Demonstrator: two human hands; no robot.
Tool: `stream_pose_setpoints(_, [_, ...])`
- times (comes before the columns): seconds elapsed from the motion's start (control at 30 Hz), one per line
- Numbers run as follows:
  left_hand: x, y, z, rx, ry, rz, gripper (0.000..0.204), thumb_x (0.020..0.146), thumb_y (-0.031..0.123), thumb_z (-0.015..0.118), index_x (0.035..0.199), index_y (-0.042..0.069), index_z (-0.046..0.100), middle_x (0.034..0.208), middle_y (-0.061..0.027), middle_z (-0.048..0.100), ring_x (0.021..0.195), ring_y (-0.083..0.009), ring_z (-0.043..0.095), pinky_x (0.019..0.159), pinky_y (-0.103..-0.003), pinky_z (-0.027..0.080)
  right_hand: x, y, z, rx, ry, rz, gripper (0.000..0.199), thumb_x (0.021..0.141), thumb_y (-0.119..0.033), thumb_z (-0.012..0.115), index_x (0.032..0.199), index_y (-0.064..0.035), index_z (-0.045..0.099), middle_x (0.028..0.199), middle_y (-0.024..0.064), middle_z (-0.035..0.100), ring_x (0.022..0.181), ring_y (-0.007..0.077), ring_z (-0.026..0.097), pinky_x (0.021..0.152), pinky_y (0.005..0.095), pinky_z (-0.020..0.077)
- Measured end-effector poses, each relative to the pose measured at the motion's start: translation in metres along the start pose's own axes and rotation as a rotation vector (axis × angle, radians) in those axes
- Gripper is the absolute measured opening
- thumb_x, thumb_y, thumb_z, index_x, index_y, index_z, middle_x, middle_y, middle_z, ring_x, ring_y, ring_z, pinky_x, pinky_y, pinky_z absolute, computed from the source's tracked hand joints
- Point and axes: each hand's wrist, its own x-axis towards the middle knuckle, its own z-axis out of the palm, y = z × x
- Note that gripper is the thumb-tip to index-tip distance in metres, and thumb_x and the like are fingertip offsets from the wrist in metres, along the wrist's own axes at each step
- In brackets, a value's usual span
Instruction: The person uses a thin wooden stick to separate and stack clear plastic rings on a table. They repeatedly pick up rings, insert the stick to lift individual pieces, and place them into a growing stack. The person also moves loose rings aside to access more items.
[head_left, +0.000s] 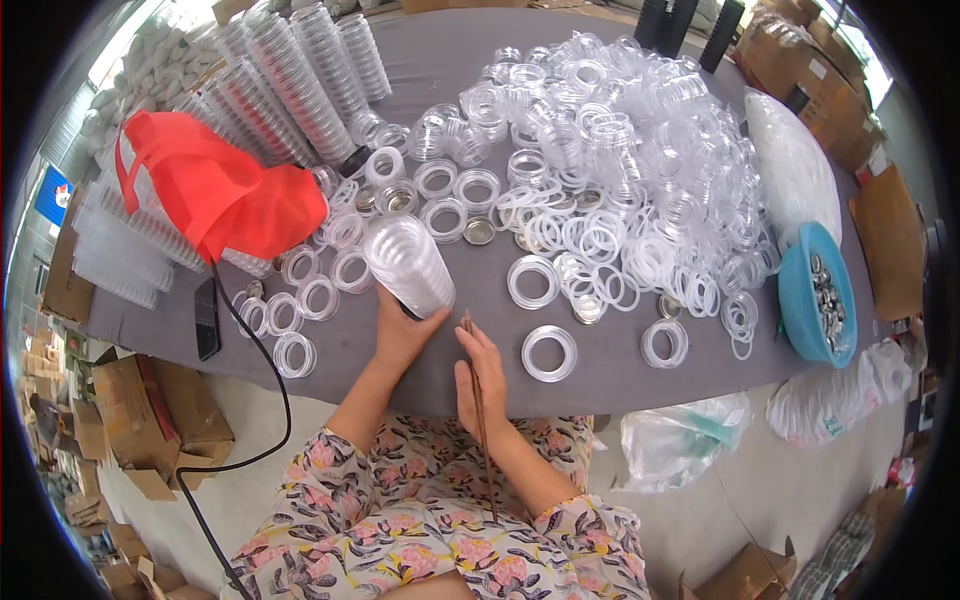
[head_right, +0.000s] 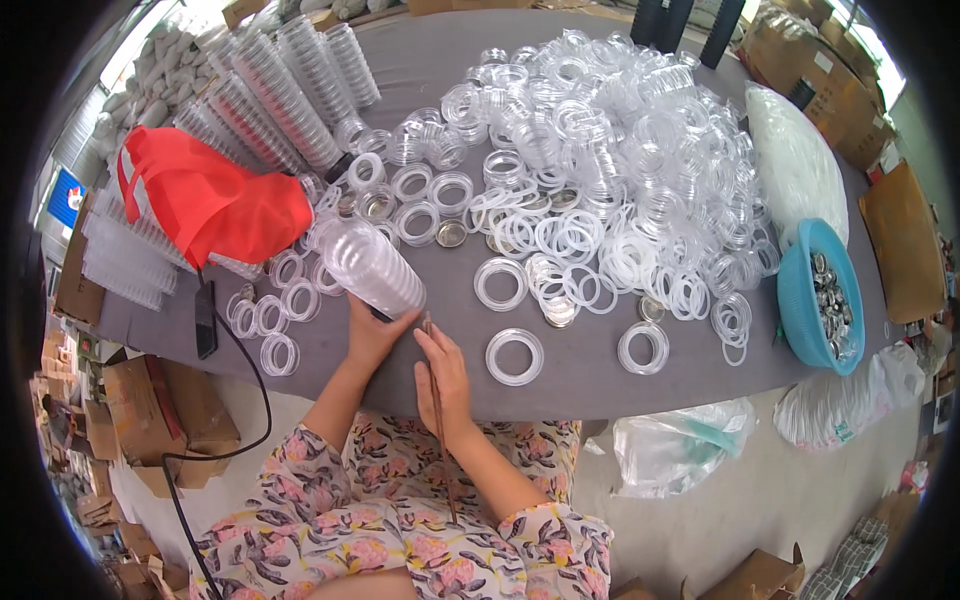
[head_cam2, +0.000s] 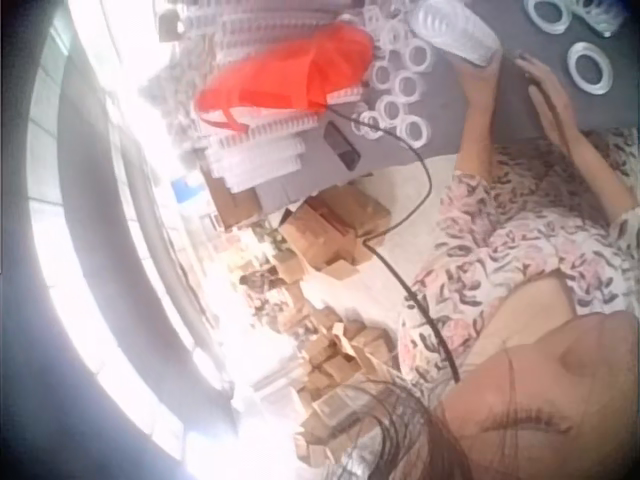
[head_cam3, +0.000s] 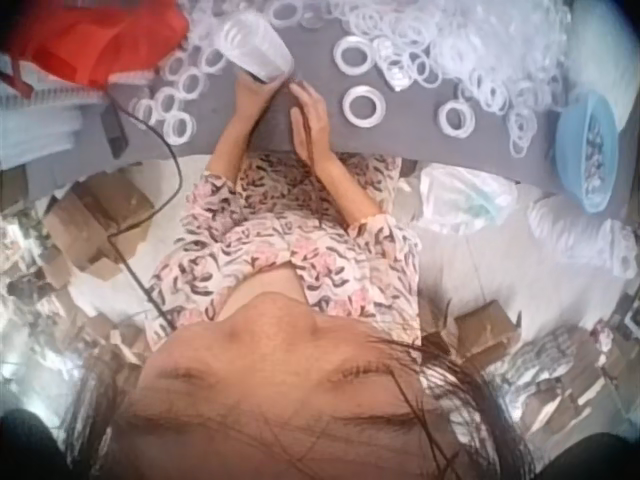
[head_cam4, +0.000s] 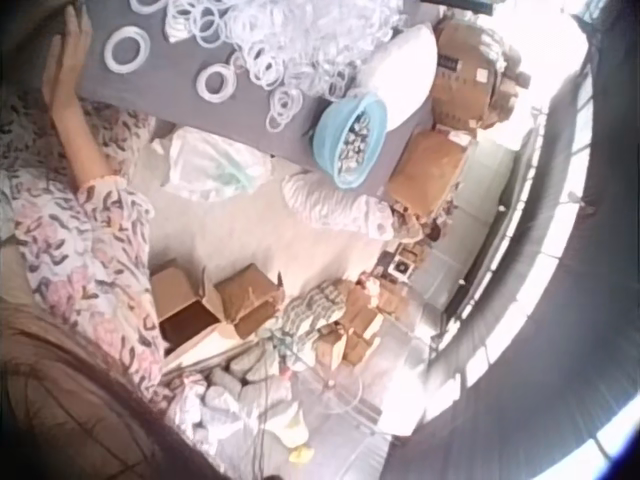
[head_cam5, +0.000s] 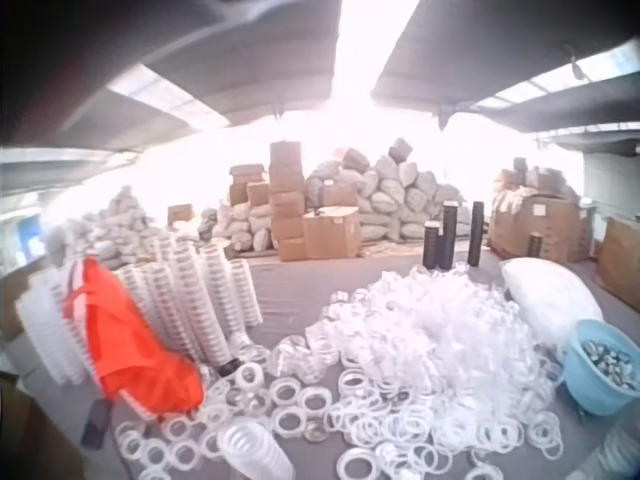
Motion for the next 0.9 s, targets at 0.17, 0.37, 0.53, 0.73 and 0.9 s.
stream_pose_setpoints(0.17, [0.035, -0.014, 0.009, 0.036, 0.031, 0.101, 0.089, 0.062, 0.014, 0.081, 0.130, -0.002, 0.026, 0.123, -0.0180, 0.046, 0.112, -0.0263, 0.050, 0.093, -0.036, 0.041, 0.001, -0.001, 0.001, 0.050, 0.019, 0.018, 0.037, 0.085, -0.001, 0.049, 0.122, -0.0009, 0.050, 0.123, 0.0211, 0.049, 0.112, 0.0357, 0.048, 0.095, 0.0388, 0.0379])
stream_pose_setpoints(0.37, [0.065, -0.018, 0.030, -0.085, 0.083, 0.130, 0.089, 0.062, 0.012, 0.080, 0.131, -0.001, 0.025, 0.123, -0.0174, 0.046, 0.111, -0.0264, 0.050, 0.092, -0.035, 0.041, 0.000, -0.002, -0.002, 0.092, -0.014, 0.053, 0.036, 0.084, -0.003, 0.050, 0.120, -0.0002, 0.052, 0.122, 0.0196, 0.050, 0.110, 0.0351, 0.049, 0.095, 0.0387, 0.0376])
stream_pose_setpoints(0.53, [0.057, -0.006, 0.025, -0.027, 0.145, 0.176, 0.091, 0.062, 0.011, 0.079, 0.134, -0.001, 0.025, 0.122, -0.0175, 0.047, 0.117, -0.0260, 0.045, 0.096, -0.037, 0.038, 0.001, 0.004, -0.002, 0.106, -0.021, -0.023, 0.032, 0.086, -0.008, 0.047, 0.116, 0.0006, 0.054, 0.118, 0.0188, 0.053, 0.107, 0.0348, 0.049, 0.094, 0.0393, 0.0370])
stream_pose_setpoints(0.73, [0.022, 0.008, -0.037, 0.604, 0.222, 0.288, 0.062, 0.071, 0.008, 0.070, 0.126, 0.000, 0.042, 0.118, -0.0160, 0.050, 0.114, -0.0298, 0.046, 0.098, -0.042, 0.031, -0.002, 0.007, 0.000, 0.079, -0.035, 0.018, 0.032, 0.093, -0.016, 0.041, 0.114, 0.0032, 0.054, 0.116, 0.0177, 0.055, 0.107, 0.0255, 0.052, 0.089, 0.0329, 0.0410])
stream_pose_setpoints(0.9, [0.009, -0.012, -0.057, 0.902, 0.010, 0.294, 0.032, 0.076, 0.005, 0.060, 0.108, 0.008, 0.056, 0.105, -0.0085, 0.058, 0.106, -0.0247, 0.051, 0.100, -0.051, 0.024, -0.010, 0.011, 0.007, 0.254, 0.032, 0.181, 0.025, 0.093, -0.010, 0.040, 0.110, 0.0036, 0.052, 0.109, 0.0146, 0.059, 0.097, 0.0163, 0.054, 0.082, 0.0294, 0.0436])
